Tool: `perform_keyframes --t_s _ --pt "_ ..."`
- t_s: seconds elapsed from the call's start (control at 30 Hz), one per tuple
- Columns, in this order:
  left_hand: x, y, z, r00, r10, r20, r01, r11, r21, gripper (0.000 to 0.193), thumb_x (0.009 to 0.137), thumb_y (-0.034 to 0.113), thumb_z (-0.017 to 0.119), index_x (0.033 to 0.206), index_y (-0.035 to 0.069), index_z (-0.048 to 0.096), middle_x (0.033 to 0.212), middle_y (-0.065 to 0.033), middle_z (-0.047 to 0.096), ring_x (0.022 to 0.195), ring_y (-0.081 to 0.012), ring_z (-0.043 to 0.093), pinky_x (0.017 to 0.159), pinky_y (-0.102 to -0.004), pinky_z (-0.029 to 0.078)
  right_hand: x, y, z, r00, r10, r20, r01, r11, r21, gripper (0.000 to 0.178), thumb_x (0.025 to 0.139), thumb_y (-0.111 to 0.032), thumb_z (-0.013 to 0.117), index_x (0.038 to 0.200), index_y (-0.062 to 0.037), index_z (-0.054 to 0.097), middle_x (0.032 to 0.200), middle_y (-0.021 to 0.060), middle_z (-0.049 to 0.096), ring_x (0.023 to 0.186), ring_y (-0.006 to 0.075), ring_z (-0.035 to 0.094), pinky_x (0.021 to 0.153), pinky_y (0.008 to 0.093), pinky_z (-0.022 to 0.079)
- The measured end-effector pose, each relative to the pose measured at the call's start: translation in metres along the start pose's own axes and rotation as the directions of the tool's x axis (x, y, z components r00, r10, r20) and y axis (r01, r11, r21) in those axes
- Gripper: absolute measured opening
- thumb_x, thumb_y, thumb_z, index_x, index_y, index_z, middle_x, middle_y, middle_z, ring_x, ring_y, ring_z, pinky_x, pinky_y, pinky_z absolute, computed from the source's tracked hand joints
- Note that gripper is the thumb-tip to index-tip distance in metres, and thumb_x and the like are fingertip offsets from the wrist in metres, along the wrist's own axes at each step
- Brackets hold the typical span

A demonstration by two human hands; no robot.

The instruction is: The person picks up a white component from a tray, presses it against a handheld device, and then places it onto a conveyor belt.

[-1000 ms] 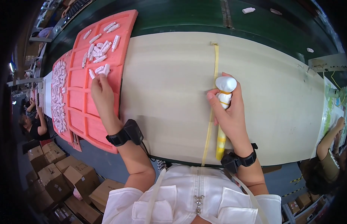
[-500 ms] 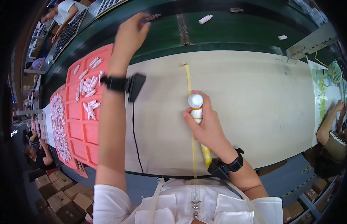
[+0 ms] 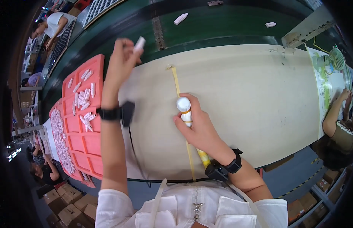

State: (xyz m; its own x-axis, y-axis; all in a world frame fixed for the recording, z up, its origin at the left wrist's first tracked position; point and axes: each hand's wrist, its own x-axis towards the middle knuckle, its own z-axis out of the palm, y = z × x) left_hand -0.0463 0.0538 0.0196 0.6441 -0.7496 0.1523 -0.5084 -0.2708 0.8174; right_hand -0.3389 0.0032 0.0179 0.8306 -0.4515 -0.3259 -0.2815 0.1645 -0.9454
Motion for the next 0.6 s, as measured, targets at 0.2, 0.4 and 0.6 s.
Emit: perform_keyframes --t_s 0.2,0.4,0.6 --pt "-0.160 0.042 0.029 0.992 0.059 -0.108 -0.046 0.992 0.116 0.020 0.082 0.006 0.080 0.097 0.001 0.069 0.088 -0.0089 0.072 0.076 -0.0230 0.069 0.071 -0.0330 0.054 -0.009 -0.017 0.009 0.998 0.004 0.067 -0.004 1.000 -0.014 0.049 0.104 -0.014 0.052 0.149 -0.0083 0.035 0.098 0.0071 0.066 0.052 0.0096 0.056 0.048 0.0242 0.047" --pt "-0.183 0.032 0.047 0.962 0.174 -0.212 -0.137 0.975 0.175 0.026 0.073 0.000 0.083 0.097 0.004 0.073 0.086 -0.0055 0.071 0.081 -0.0266 0.068 0.079 -0.0338 0.055 -0.012 -0.009 0.023 0.988 -0.082 0.127 0.108 0.971 -0.214 0.047 0.106 -0.013 0.047 0.150 -0.0068 0.034 0.096 0.0087 0.067 0.051 0.0099 0.055 0.049 0.0252 0.046" --pt "-0.194 0.023 0.048 0.970 0.032 -0.240 -0.043 0.998 -0.043 0.021 0.071 0.001 0.083 0.091 0.004 0.077 0.084 -0.0058 0.070 0.079 -0.0253 0.066 0.073 -0.0351 0.054 -0.012 -0.011 0.024 0.989 -0.030 0.147 0.081 0.933 -0.349 0.046 0.106 -0.012 0.047 0.150 -0.0057 0.034 0.096 0.0090 0.067 0.055 0.0109 0.057 0.055 0.0263 0.047"
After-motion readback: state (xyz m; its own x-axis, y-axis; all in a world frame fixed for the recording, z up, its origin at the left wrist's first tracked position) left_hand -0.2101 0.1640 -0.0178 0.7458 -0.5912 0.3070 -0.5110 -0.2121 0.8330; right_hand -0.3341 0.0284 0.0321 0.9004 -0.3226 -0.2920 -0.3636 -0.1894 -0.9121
